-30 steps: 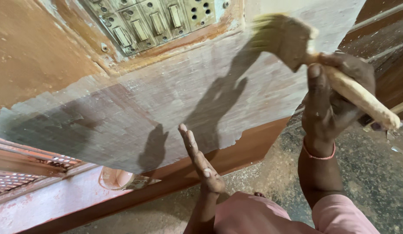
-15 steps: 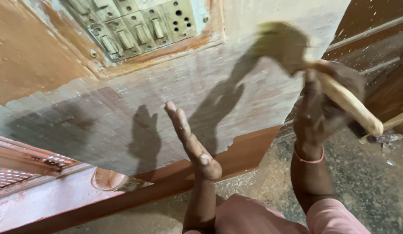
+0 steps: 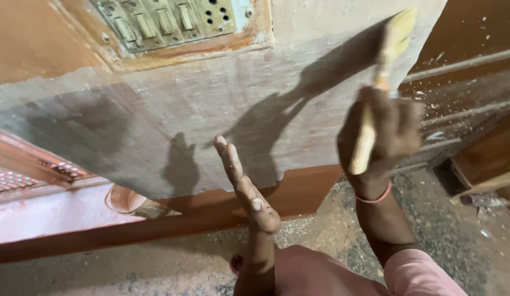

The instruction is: The person paints a wall with white paint using a paintbrush. They repeatedly dip the brush into a bucket of paint and apply it to the wall surface in broad strokes.

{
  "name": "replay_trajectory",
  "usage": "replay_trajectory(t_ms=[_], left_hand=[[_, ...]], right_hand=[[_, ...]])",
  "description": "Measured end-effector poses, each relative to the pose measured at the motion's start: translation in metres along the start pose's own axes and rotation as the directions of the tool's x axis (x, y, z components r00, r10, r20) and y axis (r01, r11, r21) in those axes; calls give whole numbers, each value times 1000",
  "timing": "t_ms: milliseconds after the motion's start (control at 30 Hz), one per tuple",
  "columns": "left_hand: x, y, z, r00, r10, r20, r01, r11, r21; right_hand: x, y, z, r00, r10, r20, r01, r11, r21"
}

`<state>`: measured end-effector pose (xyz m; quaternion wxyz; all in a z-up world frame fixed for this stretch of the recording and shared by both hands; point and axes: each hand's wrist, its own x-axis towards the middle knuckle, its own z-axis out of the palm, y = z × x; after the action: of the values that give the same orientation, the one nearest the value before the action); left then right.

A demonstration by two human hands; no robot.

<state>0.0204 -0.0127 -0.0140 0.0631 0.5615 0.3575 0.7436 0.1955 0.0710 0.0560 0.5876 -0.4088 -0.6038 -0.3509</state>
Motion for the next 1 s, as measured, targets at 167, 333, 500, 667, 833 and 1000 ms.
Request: replay_trajectory(t_ms=[167,333,500,667,833,1000], left_hand=[[-5,2,10,999,43,-9,-43,999,14],[-9,9,14,1000,-18,-24,21,995,96],[-13,17,7,999,-34,-27,36,994,107],[-14,19,7,999,-13,-29,16,995,98],[-12,17,4,998,-65,-11,65,991,116],[-8,4,10,998,-69,-10,69,996,53]], right_hand=[[-6,-31,-8,998,-53,37,36,930,365],[-8,-22,-18,997,31,72,-75,650,757],[-3,20,-2,832,489,261,-452,327,830],[-15,72,-15,862,491,-129,-295,691,660],[-34,79,-30,978,-121,-167,-62,598,-799],[-49,38,-14,961,161,-223,-148,986,74]])
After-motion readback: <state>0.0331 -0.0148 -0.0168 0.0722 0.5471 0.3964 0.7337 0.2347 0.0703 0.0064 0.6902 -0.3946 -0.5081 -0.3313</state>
